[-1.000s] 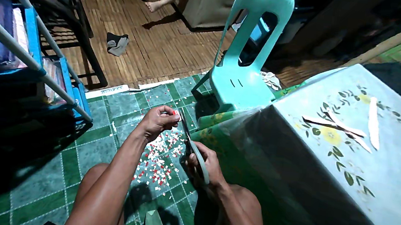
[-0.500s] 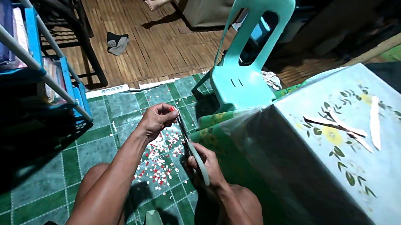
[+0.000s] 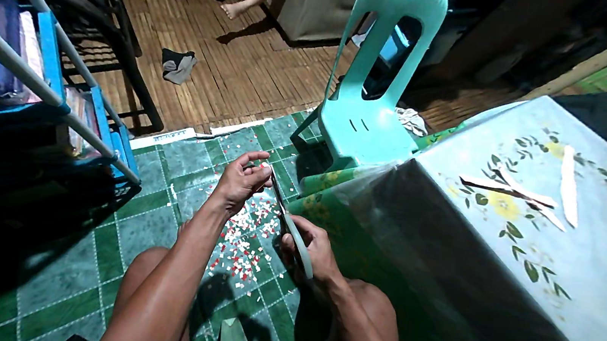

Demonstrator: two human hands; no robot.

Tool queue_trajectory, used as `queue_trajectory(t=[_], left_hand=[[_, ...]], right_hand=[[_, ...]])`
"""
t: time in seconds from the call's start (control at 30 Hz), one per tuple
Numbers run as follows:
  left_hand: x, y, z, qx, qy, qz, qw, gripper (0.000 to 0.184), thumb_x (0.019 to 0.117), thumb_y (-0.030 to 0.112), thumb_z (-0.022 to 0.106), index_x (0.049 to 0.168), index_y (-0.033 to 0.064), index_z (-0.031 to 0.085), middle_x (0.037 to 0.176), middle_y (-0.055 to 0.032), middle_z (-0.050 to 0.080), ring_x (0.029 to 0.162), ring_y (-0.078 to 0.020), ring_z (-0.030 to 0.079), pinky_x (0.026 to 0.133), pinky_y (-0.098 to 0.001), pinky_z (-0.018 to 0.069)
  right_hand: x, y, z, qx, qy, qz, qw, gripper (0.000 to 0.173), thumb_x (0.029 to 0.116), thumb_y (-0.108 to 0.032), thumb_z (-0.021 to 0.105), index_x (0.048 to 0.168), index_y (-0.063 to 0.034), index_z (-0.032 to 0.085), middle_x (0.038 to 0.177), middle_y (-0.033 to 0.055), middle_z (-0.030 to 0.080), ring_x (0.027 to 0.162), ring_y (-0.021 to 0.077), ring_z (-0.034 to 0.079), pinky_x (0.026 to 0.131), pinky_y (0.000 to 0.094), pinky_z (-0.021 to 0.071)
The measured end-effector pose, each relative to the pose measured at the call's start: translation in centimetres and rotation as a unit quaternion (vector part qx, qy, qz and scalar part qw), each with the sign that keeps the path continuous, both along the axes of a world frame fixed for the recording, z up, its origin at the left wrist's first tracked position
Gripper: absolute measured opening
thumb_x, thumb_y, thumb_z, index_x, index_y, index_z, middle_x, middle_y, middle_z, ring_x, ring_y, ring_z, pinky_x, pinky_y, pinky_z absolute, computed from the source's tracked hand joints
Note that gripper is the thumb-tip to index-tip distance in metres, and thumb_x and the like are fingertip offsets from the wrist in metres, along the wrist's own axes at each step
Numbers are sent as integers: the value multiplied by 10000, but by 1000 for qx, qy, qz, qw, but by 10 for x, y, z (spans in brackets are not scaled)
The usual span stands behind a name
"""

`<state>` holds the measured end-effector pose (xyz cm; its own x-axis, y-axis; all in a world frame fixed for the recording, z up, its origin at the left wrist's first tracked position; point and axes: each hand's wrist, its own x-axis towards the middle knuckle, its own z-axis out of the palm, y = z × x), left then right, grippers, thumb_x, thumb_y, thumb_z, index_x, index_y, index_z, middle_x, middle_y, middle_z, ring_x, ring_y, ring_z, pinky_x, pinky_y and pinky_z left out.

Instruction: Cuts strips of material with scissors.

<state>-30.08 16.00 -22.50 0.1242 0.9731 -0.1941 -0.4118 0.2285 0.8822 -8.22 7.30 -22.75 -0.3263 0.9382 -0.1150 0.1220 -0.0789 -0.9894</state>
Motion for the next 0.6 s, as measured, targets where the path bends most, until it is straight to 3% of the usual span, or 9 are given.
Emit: queue_trajectory(t=[0.13,0.23,0.4,0.6], left_hand=[[1,0,-2,12,19,20,1000,245,990,91,668,1229,53,633,905,-108,702,720,-156,669,677,-300,578],[7,-1,-5,2,8,34,999,178,974,81,691,1134,29,631,902,-111,713,736,-169,695,697,-315,597],[34,-10,-11,-27,-47,6,999,169,980,51,664,1142,43,616,927,-104,699,793,-169,680,731,-319,575],[62,-15,-22,-25,-114,0,993,135,987,44,640,1118,56,610,923,-83,658,804,-157,635,781,-338,562]], right_hand=[[-5,-1,1,2,-8,-60,998,540,923,-290,751,1344,18,607,821,72,716,615,163,678,552,325,609],[-8,2,0,14,0,-130,991,584,889,-248,795,1366,21,593,848,92,723,625,180,683,559,335,616],[-9,15,-1,78,5,-222,972,721,801,-138,869,1412,61,543,920,114,758,746,196,736,673,341,649],[-11,31,-3,108,16,-232,967,711,766,-103,885,1392,38,579,931,115,762,791,176,742,729,321,647]])
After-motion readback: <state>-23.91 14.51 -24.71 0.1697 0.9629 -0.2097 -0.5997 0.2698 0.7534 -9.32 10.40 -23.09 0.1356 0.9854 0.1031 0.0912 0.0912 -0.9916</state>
